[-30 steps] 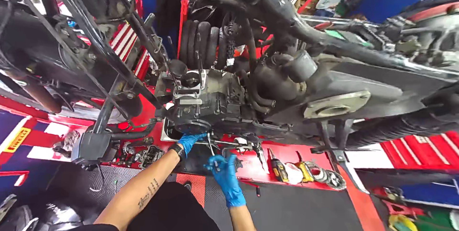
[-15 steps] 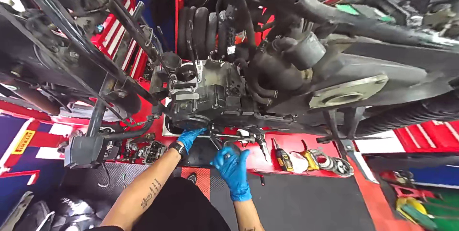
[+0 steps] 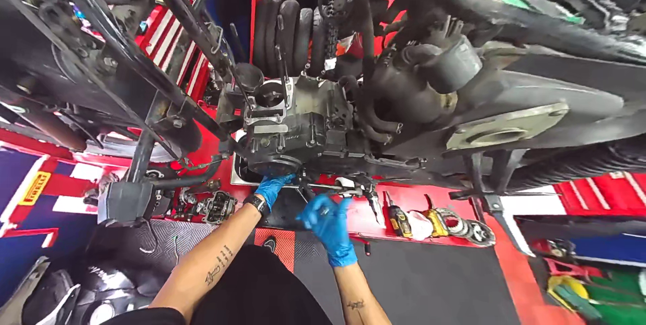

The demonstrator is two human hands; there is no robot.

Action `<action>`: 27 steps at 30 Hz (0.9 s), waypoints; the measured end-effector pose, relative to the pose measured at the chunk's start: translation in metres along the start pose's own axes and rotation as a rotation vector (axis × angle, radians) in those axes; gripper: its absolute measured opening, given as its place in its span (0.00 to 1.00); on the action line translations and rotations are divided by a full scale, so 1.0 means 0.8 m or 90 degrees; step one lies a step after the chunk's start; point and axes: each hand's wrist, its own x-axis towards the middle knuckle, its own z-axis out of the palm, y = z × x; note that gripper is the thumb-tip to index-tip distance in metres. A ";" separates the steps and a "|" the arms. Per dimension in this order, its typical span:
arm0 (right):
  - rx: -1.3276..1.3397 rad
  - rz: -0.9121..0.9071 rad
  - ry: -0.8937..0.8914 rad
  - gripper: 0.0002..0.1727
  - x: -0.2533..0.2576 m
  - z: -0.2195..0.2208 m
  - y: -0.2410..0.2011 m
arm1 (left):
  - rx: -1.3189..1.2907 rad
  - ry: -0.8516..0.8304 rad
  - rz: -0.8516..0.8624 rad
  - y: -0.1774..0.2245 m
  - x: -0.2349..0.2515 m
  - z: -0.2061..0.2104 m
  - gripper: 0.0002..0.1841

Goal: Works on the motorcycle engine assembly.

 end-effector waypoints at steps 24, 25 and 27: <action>-0.133 0.173 0.013 0.47 0.021 0.001 0.001 | -0.042 -0.021 0.016 0.003 0.012 -0.007 0.19; -0.103 0.149 0.018 0.46 0.020 0.003 -0.016 | -0.048 -0.019 0.014 0.000 0.011 -0.008 0.20; -0.096 0.156 0.055 0.43 0.018 0.003 -0.028 | -0.041 -0.022 0.007 -0.005 0.010 -0.007 0.20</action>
